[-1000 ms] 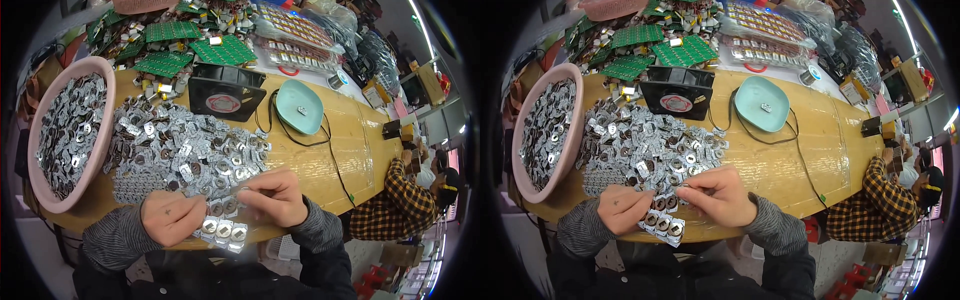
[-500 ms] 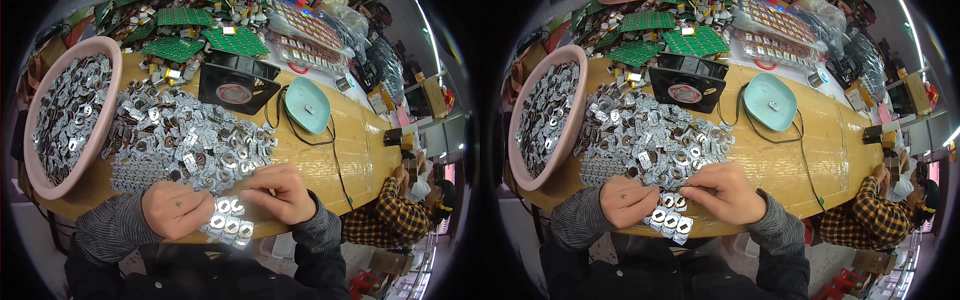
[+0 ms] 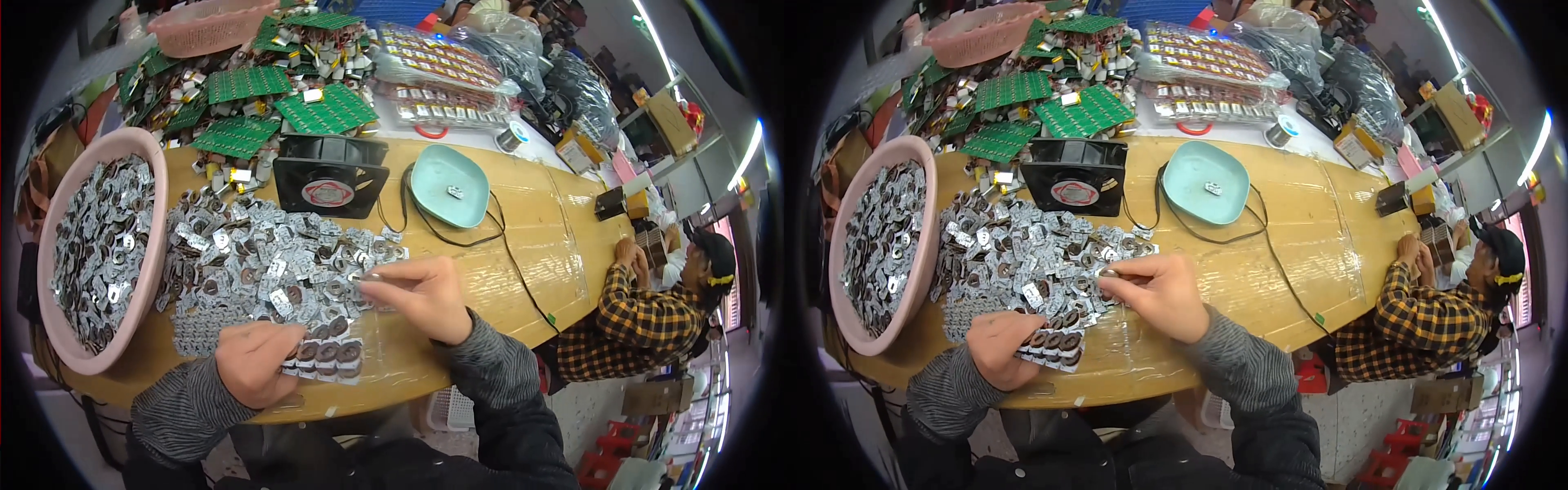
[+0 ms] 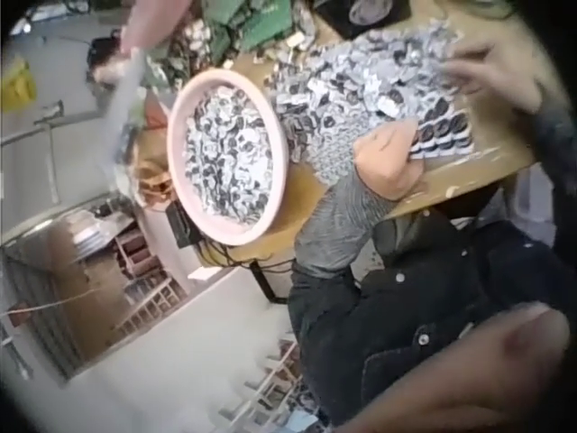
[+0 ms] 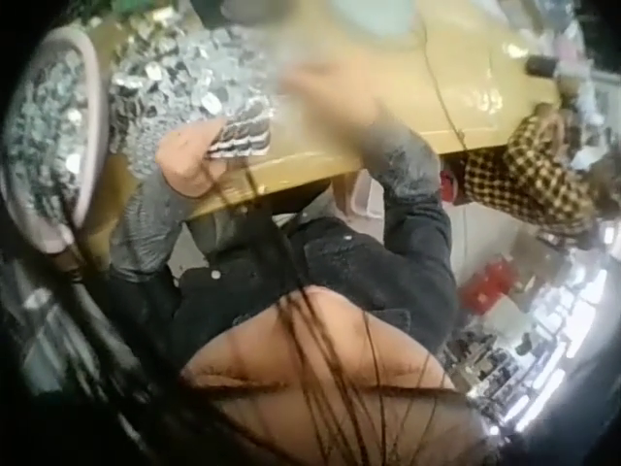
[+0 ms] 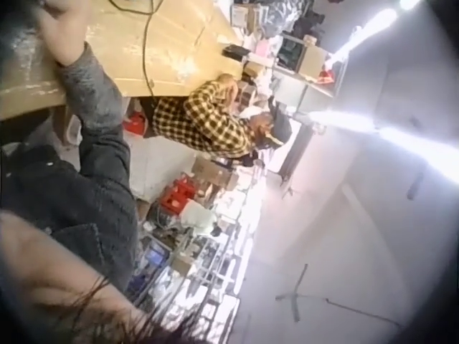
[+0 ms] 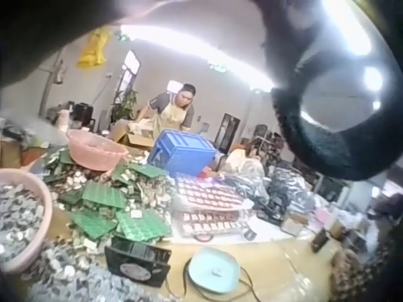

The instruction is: Sorting and inspecting small electronic components in blister packs at a workstation.

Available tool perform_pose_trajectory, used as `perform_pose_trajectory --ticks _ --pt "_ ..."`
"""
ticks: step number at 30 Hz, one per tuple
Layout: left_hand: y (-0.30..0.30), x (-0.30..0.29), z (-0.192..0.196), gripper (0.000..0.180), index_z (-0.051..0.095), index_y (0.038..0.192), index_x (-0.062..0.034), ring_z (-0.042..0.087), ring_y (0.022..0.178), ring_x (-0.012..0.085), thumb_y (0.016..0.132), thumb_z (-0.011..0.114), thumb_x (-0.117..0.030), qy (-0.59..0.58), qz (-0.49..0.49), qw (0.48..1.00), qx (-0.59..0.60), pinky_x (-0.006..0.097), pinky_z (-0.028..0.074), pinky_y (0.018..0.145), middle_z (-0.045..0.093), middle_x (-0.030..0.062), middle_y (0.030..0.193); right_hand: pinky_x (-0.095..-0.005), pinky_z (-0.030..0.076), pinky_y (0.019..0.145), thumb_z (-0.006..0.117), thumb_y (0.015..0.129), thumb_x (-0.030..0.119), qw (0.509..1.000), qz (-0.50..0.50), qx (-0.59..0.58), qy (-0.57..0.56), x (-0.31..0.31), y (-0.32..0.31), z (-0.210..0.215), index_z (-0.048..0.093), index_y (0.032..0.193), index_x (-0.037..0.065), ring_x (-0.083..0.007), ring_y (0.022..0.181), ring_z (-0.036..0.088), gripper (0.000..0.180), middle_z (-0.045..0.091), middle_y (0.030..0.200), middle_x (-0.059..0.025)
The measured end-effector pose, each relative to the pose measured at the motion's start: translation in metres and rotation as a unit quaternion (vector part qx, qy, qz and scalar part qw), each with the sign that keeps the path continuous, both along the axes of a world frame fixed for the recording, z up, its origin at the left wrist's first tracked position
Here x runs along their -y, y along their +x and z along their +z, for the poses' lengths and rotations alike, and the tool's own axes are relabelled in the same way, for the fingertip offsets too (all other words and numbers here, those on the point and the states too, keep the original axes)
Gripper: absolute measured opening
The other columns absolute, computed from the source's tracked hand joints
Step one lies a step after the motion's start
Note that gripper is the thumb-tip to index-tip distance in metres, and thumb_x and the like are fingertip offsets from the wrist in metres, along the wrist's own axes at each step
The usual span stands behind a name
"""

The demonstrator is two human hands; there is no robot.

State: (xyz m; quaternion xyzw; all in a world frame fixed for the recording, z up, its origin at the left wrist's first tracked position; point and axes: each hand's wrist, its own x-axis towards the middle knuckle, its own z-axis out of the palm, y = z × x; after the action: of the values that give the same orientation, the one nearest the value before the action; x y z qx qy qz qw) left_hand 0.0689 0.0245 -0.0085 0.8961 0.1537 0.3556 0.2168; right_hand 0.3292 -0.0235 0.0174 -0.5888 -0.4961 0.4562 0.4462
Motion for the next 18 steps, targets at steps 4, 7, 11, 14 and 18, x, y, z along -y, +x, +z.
perform_pose_trajectory --ticks 4,7,11,14,18 --pt "0.007 0.006 0.021 0.027 0.072 0.1 0.0004 0.068 0.061 0.0201 0.075 0.077 -0.008 -0.336 0.02 0.94 -0.048 0.032 0.051 0.056 0.069 0.013 0.074 -0.0242 0.054 0.064 0.068 0.089 -0.002 0.935 0.014 0.239 0.261 -0.003 0.003 -0.003 0.074 0.098 -0.007 -0.0122 0.068 0.067 0.011 0.073 0.082 -0.0123" --pt "0.015 0.006 0.02 0.02 0.073 0.099 0.0033 0.065 0.063 0.0095 0.084 0.075 -0.01 -0.443 0.007 0.896 -0.022 0.027 0.05 0.058 0.072 0.009 0.075 -0.0254 0.054 0.06 0.069 0.09 0.001 0.987 0.055 0.076 0.127 0.008 0.002 0.016 0.073 0.099 -0.005 -0.0122 0.068 0.069 0.012 0.072 0.079 -0.0095" --pt "0.012 0.004 0.025 0.02 0.073 0.102 0.0033 0.061 0.072 0.0048 0.086 0.075 -0.009 -0.535 -0.018 0.844 -0.026 0.026 0.05 0.063 0.073 0.0047 0.082 -0.0244 0.052 0.057 0.069 0.09 0.003 0.984 0.14 -0.003 0.108 0.013 -0.003 0.016 0.073 0.097 -0.005 -0.0108 0.067 0.068 0.012 0.071 0.078 -0.0097" --pt "0.014 0.004 0.031 0.022 0.073 0.102 0.0021 0.062 0.066 0.0052 0.086 0.076 -0.013 -0.535 -0.019 0.843 -0.057 0.024 0.049 0.058 0.073 0.0049 0.08 -0.0299 0.053 0.061 0.069 0.089 0.001 0.974 0.174 0.081 0.116 0.016 0.005 0.024 0.074 0.095 -0.005 -0.0182 0.066 0.069 0.01 0.072 0.077 -0.0145" --pt "0.015 0.004 0.016 0.023 0.074 0.102 0.0009 0.065 0.073 0.01 0.083 0.076 -0.013 -0.505 0.008 0.863 -0.024 0.029 0.052 0.061 0.072 0.0066 0.08 -0.033 0.053 0.062 0.072 0.088 0.006 0.951 0.198 0.105 0.215 0.006 0.007 0.005 0.073 0.09 -0.003 -0.0251 0.068 0.069 0.009 0.071 0.078 -0.0147"
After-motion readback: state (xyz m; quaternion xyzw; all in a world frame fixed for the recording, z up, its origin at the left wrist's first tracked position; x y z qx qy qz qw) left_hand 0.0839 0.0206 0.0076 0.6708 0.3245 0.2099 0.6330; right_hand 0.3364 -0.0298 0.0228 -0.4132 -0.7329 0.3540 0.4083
